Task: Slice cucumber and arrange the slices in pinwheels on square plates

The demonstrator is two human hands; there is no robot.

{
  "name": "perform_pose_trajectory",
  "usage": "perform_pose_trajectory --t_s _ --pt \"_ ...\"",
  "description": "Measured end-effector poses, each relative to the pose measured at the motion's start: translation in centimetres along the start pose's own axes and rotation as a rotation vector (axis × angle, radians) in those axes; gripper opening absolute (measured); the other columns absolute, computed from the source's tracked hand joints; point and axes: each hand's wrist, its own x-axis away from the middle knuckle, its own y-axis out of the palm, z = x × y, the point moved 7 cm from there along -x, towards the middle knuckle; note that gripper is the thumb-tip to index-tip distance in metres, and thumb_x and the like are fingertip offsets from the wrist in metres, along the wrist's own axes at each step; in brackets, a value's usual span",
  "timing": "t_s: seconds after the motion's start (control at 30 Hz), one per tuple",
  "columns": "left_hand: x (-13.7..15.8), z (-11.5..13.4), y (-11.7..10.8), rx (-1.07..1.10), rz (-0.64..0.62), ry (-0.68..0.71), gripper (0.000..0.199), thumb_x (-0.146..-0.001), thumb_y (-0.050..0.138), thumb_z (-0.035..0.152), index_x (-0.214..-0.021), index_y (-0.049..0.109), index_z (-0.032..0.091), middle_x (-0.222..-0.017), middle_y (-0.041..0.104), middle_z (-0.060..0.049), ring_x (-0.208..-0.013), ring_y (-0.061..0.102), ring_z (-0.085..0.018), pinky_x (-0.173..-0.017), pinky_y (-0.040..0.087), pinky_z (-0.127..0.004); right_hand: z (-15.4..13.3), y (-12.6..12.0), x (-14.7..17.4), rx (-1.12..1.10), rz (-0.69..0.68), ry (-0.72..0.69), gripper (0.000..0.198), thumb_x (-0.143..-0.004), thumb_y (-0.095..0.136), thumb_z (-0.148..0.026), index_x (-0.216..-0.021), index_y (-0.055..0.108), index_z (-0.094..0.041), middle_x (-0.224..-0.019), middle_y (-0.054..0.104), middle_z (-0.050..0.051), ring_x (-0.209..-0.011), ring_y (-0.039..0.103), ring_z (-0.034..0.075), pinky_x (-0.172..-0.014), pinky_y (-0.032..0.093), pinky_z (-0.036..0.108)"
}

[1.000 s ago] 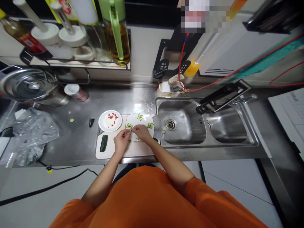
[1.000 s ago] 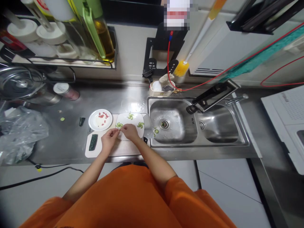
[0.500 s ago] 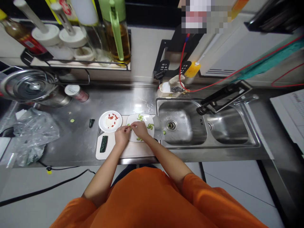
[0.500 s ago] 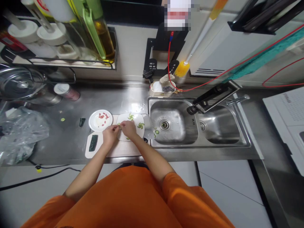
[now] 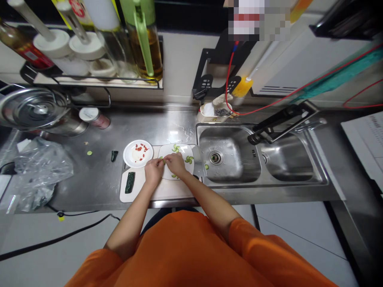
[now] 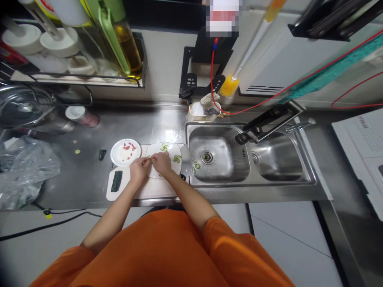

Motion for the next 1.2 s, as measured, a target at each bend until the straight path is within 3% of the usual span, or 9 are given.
perform_pose_trajectory --t_s 0.77,1.2 --pt "0.45 -0.33 -0.29 0.054 0.006 -0.006 0.023 -0.079 0.055 0.030 -0.089 0.073 0.018 -0.086 0.071 -0.008 -0.083 0.062 -0.021 -0.082 0.046 -0.032 0.07 0.49 0.07 0.041 -0.028 0.011 0.028 -0.089 0.047 -0.023 -0.100 0.072 -0.027 -0.099 0.067 0.004 -0.097 0.049 0.022 -0.083 0.037 0.031" --pt "0.07 -0.13 -0.57 0.050 0.078 0.055 0.019 -0.079 0.057 0.028 -0.085 0.072 0.017 -0.081 0.070 -0.007 -0.077 0.062 -0.019 -0.076 0.047 -0.031 0.08 0.03 0.21 0.061 -0.037 0.027 0.028 -0.090 0.045 -0.024 -0.100 0.071 -0.026 -0.099 0.067 0.002 -0.098 0.047 0.022 -0.079 0.036 0.029"
